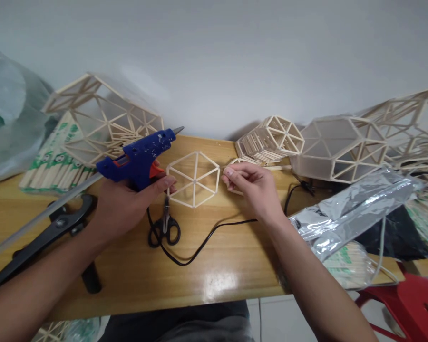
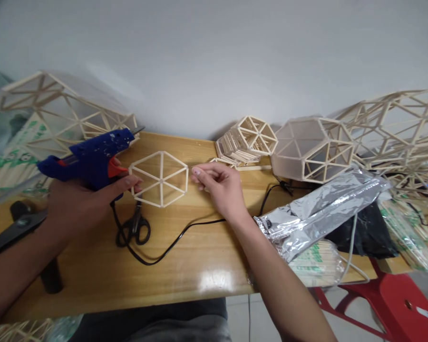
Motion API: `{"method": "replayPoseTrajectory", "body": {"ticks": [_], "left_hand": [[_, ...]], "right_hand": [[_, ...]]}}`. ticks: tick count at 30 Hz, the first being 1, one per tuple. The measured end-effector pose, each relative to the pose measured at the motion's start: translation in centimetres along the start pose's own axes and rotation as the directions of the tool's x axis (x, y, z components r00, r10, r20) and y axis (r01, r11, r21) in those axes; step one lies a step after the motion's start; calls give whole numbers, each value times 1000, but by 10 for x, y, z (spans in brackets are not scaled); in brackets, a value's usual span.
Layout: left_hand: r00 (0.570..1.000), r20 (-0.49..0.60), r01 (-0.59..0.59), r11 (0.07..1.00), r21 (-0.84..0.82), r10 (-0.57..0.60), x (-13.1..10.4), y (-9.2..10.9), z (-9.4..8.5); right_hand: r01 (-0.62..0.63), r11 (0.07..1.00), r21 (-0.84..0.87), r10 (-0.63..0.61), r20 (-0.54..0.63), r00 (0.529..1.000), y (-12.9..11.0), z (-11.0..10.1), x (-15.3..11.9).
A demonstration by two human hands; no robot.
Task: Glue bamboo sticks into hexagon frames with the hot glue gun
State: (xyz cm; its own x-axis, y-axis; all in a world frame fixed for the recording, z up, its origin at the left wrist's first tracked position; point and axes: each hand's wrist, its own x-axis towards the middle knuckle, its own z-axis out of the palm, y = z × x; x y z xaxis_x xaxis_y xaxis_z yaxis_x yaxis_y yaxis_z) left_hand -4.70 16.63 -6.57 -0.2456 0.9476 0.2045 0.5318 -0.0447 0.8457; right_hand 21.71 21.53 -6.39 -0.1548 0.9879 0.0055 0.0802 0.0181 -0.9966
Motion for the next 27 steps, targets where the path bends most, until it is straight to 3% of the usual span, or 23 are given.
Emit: {"method": "replayPoseTrajectory", "body": {"ticks": [2,5,7,9,12,18,27], "left_hand": [[1000,-13,-9,1000,10,9,-1,-1,1],[999,-16,28,1000,9,-28,-1,0,2],[998,-4,61,998,2,-61,-1,2,2],[998,12,62,998,-2,-62,0,4,3],[999,37,41,999,-20,-40,-2,4,5],[992,86,93,996,17,-94,-12,-5,6],[991,92,95,995,-4,-94,-13,-8,7]], "right_hand": [[167,980,-113,-174,-58,983,-2,1,-2],[475,804,-357,-501,23,865,-1,2,-5],[589,664,-461,-601,140,787,3,3,-6],[619,581,-528,-620,205,757,6,5,-6],[568,546,-615,-594,194,781,11,7,-7],[381,622,-684,-454,81,887,19,13,-12],[309,744,-593,-357,39,933,15,15,-15]]}}
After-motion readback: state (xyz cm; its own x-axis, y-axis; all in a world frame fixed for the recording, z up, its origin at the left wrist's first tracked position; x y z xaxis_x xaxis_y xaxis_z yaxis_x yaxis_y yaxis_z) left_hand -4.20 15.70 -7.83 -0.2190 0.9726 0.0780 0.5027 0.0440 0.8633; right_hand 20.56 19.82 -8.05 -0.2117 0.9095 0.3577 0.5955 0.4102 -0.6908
